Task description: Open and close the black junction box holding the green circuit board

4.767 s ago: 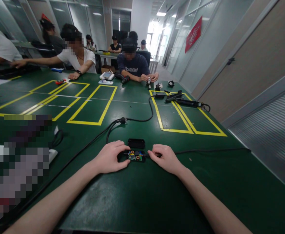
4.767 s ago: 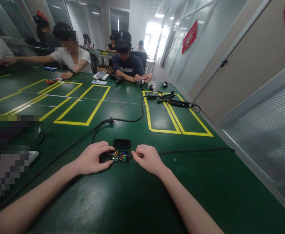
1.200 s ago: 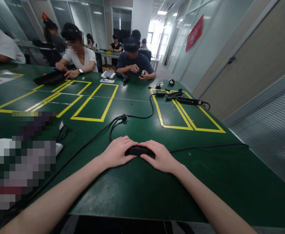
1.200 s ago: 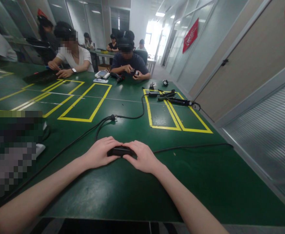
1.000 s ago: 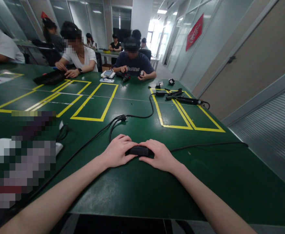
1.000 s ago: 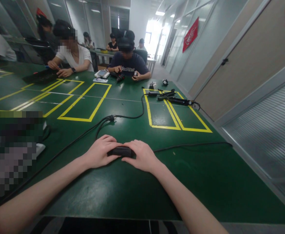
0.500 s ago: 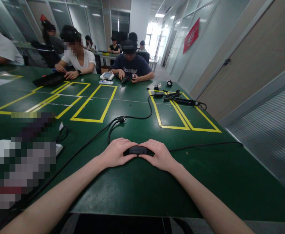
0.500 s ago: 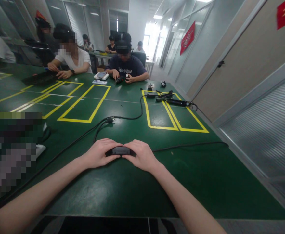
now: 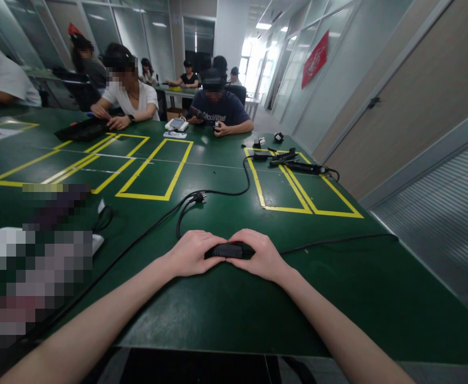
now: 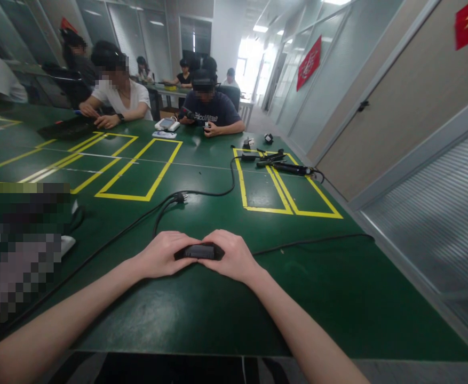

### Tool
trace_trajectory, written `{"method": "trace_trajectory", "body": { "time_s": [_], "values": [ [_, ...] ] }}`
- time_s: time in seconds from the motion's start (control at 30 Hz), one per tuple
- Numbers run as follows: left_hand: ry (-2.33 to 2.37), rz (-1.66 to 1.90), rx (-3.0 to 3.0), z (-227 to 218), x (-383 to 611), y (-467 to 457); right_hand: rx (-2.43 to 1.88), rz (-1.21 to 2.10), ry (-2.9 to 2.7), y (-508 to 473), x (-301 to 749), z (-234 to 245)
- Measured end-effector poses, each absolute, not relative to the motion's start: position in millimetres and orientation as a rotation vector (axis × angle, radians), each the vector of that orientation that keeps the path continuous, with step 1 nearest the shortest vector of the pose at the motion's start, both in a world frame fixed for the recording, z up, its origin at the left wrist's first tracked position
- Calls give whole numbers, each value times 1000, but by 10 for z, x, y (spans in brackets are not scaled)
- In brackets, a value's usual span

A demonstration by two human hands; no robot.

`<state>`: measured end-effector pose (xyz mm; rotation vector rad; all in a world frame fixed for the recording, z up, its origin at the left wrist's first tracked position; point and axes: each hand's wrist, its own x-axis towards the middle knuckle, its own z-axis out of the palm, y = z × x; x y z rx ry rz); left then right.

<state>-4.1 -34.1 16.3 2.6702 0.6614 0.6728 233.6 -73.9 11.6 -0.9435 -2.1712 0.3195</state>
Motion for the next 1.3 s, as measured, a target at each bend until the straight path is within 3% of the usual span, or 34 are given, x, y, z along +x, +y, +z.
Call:
{"method": "trace_trajectory", "body": {
  "time_s": [0.83, 1.03, 1.17, 1.3],
  "values": [
    [578, 609, 2686, 133, -9, -386, -858, 370, -2222, -750, 2315, 139],
    [540, 758, 2747, 129, -24, -364, -897, 410, -2223, -749, 2370, 169],
    [496, 878, 2859, 147, -23, -354, -969, 597, -2120, -779, 2383, 179],
    [503, 855, 2980, 138, 0, -361, -1094, 1029, -1942, -797, 2359, 176]
  ]
}}
